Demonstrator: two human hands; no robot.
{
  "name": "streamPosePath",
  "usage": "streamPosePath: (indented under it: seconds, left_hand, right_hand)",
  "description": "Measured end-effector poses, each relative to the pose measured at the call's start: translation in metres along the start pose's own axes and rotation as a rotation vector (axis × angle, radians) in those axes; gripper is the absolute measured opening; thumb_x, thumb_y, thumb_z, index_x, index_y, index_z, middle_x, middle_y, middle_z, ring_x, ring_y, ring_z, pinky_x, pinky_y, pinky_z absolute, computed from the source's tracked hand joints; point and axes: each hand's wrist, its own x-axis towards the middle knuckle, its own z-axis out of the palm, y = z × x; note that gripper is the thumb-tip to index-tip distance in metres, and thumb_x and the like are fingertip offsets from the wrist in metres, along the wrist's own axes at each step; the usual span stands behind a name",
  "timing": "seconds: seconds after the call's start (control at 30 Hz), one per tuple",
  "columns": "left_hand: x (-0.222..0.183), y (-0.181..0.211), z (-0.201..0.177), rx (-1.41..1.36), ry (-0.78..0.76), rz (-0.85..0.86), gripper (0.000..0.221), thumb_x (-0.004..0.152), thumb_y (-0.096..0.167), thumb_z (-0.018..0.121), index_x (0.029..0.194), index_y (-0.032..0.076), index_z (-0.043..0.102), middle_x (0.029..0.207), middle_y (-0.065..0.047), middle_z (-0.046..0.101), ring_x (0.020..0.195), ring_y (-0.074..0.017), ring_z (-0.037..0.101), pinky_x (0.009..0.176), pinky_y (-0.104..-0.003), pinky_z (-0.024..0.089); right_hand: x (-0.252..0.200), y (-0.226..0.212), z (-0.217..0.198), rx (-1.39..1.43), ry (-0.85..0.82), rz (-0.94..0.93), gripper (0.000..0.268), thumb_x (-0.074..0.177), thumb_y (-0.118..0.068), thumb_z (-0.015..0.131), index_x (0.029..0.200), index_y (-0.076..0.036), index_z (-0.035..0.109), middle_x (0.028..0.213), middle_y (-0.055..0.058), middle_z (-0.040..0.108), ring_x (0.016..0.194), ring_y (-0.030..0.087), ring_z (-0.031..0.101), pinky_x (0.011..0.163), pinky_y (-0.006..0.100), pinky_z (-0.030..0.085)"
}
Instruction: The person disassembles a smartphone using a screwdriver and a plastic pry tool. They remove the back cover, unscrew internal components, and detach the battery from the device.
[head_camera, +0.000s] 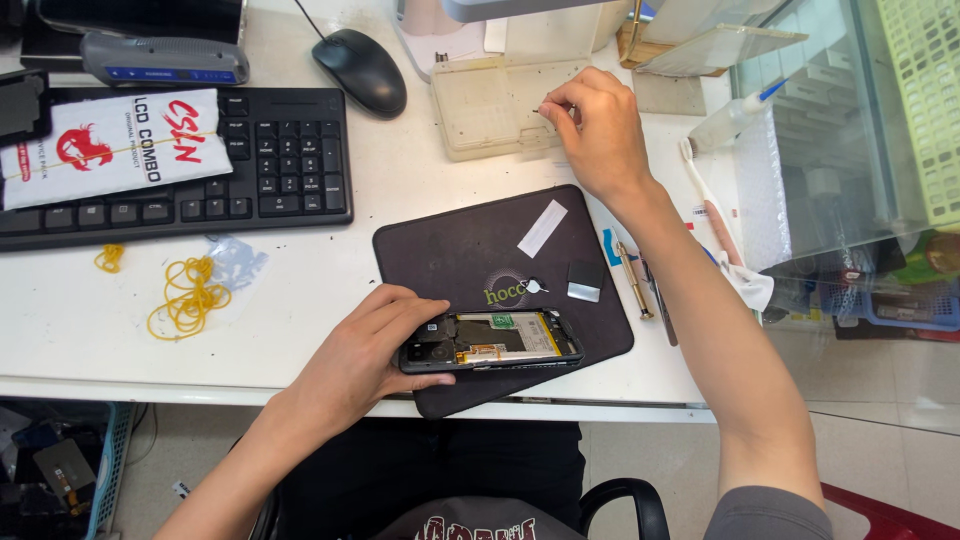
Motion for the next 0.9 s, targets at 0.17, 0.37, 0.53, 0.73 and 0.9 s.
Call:
streamPosePath:
  seconds: [0.17, 0.37, 0.53, 0.73, 0.9]
  left_hand:
    - [-0.001, 0.000, 0.001, -0.035, 0.010, -0.007, 0.069, 0.066, 0.030, 0.089, 0.122, -0.001, 0.063, 0.108, -0.012, 0.070, 0.105, -0.0285, 0.063, 0.087, -0.037, 0.055]
    - [-0.003, -0.004, 0.003, -0.021, 0.064, 0.001, 0.060, 0.073, 0.029, 0.086, 0.120, -0.002, 0.065, 0.105, -0.012, 0.071, 0.103, -0.0290, 0.064, 0.087, -0.038, 0.055]
    - [-0.002, -0.005, 0.004, -0.060, 0.069, -0.072, 0.050, 0.081, 0.028, 0.082, 0.120, 0.000, 0.067, 0.102, -0.012, 0.071, 0.099, -0.0283, 0.064, 0.083, -0.038, 0.055]
    - [-0.002, -0.001, 0.005, -0.050, 0.071, -0.078, 0.052, 0.081, 0.029, 0.081, 0.121, 0.000, 0.066, 0.103, -0.012, 0.070, 0.101, -0.0286, 0.063, 0.085, -0.039, 0.054]
    - [-0.003, 0.000, 0.007, -0.031, 0.073, -0.068, 0.059, 0.077, 0.032, 0.083, 0.123, -0.001, 0.065, 0.106, -0.013, 0.070, 0.105, -0.0294, 0.062, 0.089, -0.039, 0.053]
  right_hand:
    - [0.001, -0.003, -0.005, 0.045, 0.018, -0.007, 0.005, 0.099, -0.003, 0.076, 0.103, 0.000, 0.078, 0.094, 0.012, 0.070, 0.082, 0.022, 0.066, 0.068, 0.033, 0.053]
    - [-0.045, -0.078, -0.068, 0.198, -0.123, -0.047, 0.023, 0.093, -0.002, 0.078, 0.116, -0.003, 0.075, 0.098, 0.008, 0.070, 0.088, 0.021, 0.065, 0.084, 0.033, 0.053]
    - [-0.097, -0.144, -0.079, 0.222, -0.359, -0.271, 0.045, 0.072, -0.021, 0.089, 0.111, -0.005, 0.074, 0.101, 0.009, 0.069, 0.090, 0.024, 0.065, 0.079, 0.036, 0.052]
    - [-0.104, -0.146, -0.066, 0.213, -0.332, -0.242, 0.044, 0.075, -0.016, 0.089, 0.113, -0.002, 0.073, 0.102, 0.009, 0.070, 0.085, 0.022, 0.065, 0.073, 0.036, 0.051]
    - [-0.113, -0.142, -0.062, 0.230, -0.302, -0.267, 0.043, 0.075, -0.013, 0.090, 0.112, -0.002, 0.072, 0.098, 0.009, 0.070, 0.083, 0.021, 0.066, 0.072, 0.035, 0.052]
